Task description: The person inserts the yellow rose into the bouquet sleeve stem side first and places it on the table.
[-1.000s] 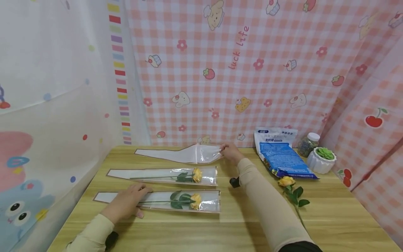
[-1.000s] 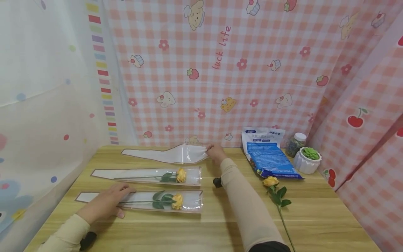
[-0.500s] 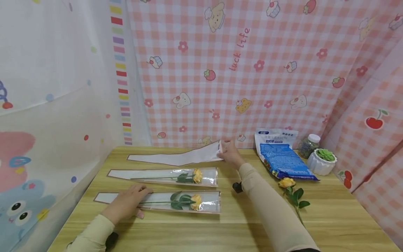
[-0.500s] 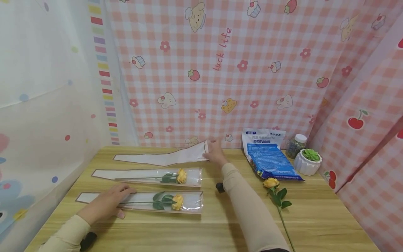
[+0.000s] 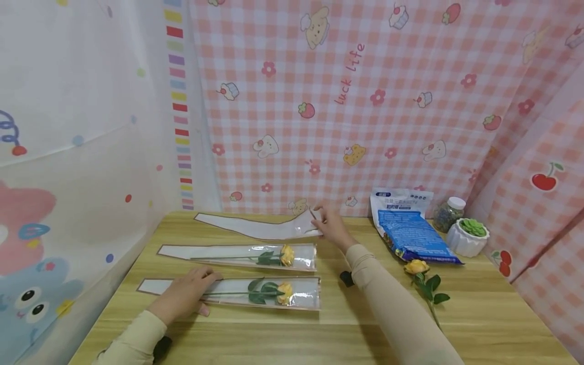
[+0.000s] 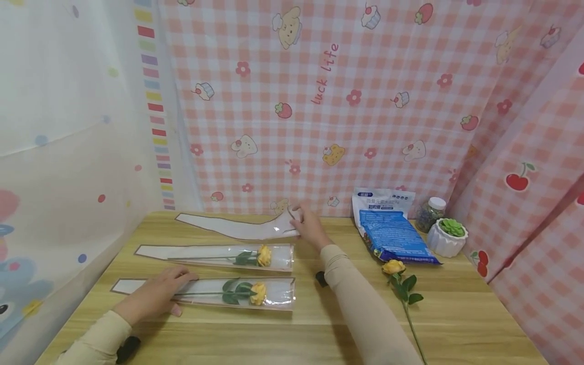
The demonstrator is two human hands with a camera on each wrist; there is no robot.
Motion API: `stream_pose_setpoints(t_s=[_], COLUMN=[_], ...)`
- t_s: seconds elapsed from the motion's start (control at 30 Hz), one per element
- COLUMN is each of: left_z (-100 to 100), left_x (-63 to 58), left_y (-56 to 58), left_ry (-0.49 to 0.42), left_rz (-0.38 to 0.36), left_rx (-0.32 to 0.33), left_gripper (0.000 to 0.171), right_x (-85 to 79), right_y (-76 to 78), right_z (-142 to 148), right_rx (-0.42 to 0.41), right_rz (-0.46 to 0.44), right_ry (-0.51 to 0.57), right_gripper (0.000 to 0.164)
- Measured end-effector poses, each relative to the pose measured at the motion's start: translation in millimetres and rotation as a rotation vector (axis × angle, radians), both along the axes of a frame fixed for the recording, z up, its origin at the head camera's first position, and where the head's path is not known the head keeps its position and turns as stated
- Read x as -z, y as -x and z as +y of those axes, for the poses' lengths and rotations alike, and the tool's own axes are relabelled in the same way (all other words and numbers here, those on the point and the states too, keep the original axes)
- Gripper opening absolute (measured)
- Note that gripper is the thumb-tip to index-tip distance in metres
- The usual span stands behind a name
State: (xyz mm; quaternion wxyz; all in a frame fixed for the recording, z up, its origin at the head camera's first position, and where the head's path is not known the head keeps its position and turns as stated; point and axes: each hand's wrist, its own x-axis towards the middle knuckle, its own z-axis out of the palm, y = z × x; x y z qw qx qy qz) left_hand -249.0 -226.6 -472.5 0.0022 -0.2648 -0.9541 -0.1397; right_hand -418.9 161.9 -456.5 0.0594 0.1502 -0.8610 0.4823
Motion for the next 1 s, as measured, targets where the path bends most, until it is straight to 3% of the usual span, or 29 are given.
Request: stream_pose_setpoints(t_s=[0.17, 0.43, 0.6, 0.8, 0.9, 1.0], left_z=[-0.9, -1.7, -1.8, -1.3, -1.2, -1.9], left_x=[0.9, 0.7, 0.1, -0.5, -0.6, -1.6], left_y=[-1.1, -1.6, -1.6, -2.2, -2.9, -3.9], left_ry=[-0.002, 0.001, -0.001, -0.002, 0.0, -0.001], left_rz=[0.011, 0.027, 0.017, -0.009, -0.024, -0.041], left_rx=[0.008, 0.026, 0.026, 0.009, 0.003, 0.001], left_gripper=[0.077, 0.076, 0.077, 0.077, 0.077, 0.076], right_x=[-0.6, -4.7, -8.5, -8.3, -6.2, -6.9], right_y=[-0.6, -3.1, -4.7, -2.9, -2.0, -4.3], right_z=[4.9, 14.0, 16.5, 15.0, 13.1, 11.0], right_rx=[-0.079, -0.198, -0.282, -0.166, -0.138, -0.167], right_rz=[0.004, -0.2, -0.197, -0.075, -0.061, -0.091], right_ry=[-0.114, 0.091, 0.091, -0.056, -0.085, -0.098], right_gripper=[0.015, 0.048, 0.037, 0.018, 0.01, 0.031])
